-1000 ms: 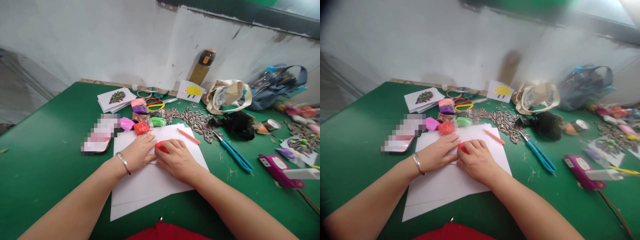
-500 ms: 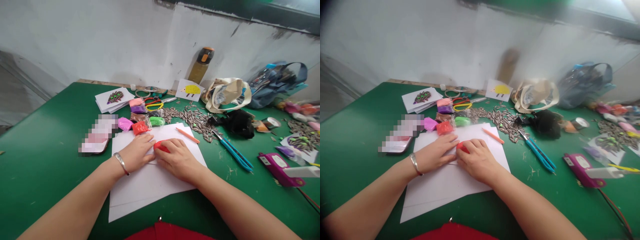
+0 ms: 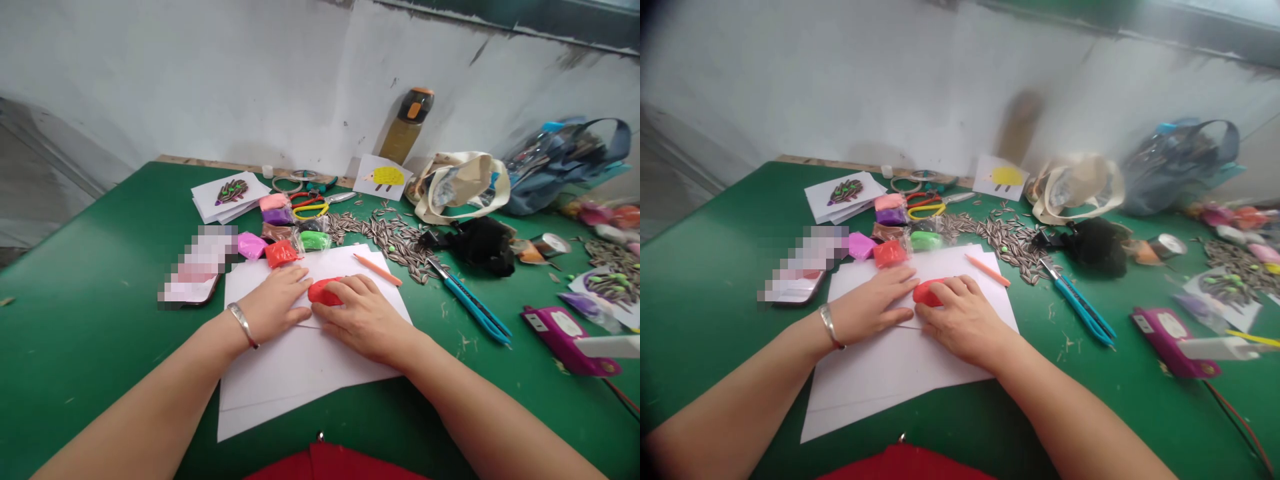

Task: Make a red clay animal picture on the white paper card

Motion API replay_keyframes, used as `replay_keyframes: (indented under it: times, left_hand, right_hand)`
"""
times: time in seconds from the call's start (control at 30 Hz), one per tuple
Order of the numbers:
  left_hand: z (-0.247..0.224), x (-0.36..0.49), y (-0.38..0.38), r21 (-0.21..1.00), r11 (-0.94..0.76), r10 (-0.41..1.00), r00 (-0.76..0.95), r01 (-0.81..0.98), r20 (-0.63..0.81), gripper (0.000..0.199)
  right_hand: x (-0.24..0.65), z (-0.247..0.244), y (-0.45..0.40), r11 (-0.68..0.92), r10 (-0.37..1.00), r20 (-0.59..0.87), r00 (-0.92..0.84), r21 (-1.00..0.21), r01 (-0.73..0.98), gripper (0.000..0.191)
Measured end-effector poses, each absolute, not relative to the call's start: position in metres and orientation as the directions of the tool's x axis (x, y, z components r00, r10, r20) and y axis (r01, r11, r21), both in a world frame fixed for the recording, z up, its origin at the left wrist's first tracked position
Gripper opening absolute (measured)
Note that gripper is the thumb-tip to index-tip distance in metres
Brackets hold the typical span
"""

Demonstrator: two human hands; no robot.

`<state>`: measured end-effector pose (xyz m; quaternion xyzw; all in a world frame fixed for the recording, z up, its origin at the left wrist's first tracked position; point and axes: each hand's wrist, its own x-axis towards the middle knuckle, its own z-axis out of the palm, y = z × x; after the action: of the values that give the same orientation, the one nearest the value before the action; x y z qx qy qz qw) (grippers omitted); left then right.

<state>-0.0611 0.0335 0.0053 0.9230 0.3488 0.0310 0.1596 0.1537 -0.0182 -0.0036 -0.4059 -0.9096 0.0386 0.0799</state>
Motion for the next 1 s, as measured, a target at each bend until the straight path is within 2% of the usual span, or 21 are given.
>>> replay_keyframes:
  times: [0.3,0.37,0.5,0.83,1.0]
  left_hand:
    - [0.003,-0.061,0.033,0.29,-0.709,0.658,0.751,0.643,-0.055,0.043]
    - [0.003,-0.062,0.033,0.296,-0.703,0.661,0.748,0.646,-0.061,0.045]
    - [0.002,-0.063,0.033,0.305,-0.696,0.664,0.744,0.65,-0.072,0.057]
    - [0.0,-0.061,0.023,0.222,-0.703,0.669,0.734,0.675,-0.115,0.055]
    - [-0.001,-0.06,0.022,0.208,-0.698,0.68,0.725,0.685,-0.105,0.055]
  right_hand:
    - [0.159,-0.001,-0.014,0.678,0.735,0.169,-0.657,-0.181,0.712,0.03]
    - [0.167,-0.001,-0.012,0.657,0.753,0.245,-0.611,-0.215,0.723,0.033]
    - [0.188,-0.004,-0.005,0.523,0.831,0.381,-0.407,-0.28,0.805,0.03]
    - [0.186,0.003,-0.011,0.564,0.825,0.179,-0.536,-0.184,0.805,0.026]
    - [0.184,0.0,-0.009,0.551,0.833,0.168,-0.527,-0.166,0.818,0.027]
